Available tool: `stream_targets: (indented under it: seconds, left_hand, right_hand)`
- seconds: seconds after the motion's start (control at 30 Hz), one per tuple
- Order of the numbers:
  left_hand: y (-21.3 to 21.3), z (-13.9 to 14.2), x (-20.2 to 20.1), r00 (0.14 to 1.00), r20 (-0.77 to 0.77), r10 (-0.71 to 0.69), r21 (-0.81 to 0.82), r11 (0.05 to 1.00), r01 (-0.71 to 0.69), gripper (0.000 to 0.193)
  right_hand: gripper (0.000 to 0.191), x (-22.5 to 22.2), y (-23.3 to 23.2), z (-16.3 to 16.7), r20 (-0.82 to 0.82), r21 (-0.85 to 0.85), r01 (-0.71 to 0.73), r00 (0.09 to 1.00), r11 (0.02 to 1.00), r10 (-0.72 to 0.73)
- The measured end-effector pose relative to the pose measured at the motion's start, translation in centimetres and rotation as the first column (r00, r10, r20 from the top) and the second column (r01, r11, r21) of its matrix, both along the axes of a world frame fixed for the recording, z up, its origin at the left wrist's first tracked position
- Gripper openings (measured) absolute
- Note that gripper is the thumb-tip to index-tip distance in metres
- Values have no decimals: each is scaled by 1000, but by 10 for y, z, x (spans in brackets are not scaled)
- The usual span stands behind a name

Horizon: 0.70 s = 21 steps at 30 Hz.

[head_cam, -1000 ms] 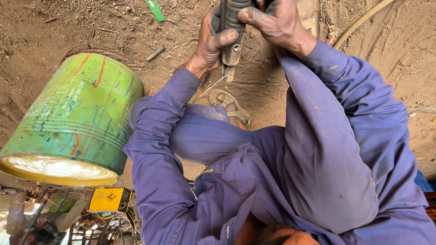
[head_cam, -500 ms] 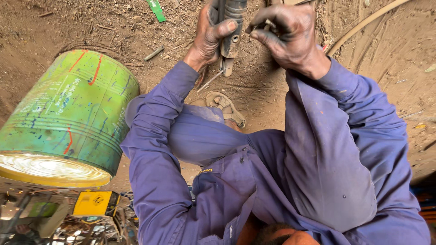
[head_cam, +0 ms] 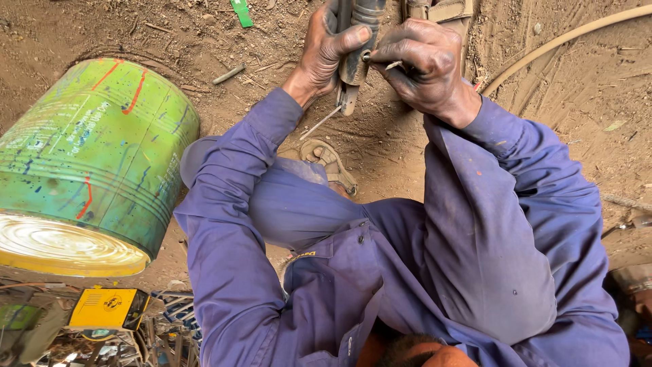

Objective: The person sits on the ground of a workshop and repairs a handheld power tool. He picks up the tool, uses a screwdriver and a wrench on its body, attaches a hose to it, and continues turning fasteners on the tool while holding it between his legs.

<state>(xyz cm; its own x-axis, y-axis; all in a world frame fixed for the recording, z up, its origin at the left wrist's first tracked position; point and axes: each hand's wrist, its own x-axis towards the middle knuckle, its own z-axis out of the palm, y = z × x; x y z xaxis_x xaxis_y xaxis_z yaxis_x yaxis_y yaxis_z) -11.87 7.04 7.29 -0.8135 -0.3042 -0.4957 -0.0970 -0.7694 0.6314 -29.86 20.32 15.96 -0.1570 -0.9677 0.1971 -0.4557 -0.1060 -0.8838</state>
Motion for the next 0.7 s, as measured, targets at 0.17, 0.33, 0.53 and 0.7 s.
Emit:
stream_targets:
  seconds: [0.17, 0.33, 0.53, 0.7]
  left_hand:
    - [0, 2, 0, 1000, 0, 15, 10, 1000, -15, 86]
    - [1, 5, 0, 1000, 17, 25, -17, 1000, -25, 79]
    - [-1, 9, -2, 999, 20, 46, -89, 995, -44, 73]
    - [-1, 10, -4, 998, 16, 68, -122, 990, -65, 71]
  right_hand:
    - [21, 1, -1, 1, -92, 9, -29, 995, 1000, 30]
    - [20, 3, -2, 2, -163, 30, -31, 986, 999, 35]
    - [29, 4, -4, 9, -203, 50, -51, 977, 997, 61]
    - [30, 5, -5, 13, -217, 61, -37, 975, 997, 49]
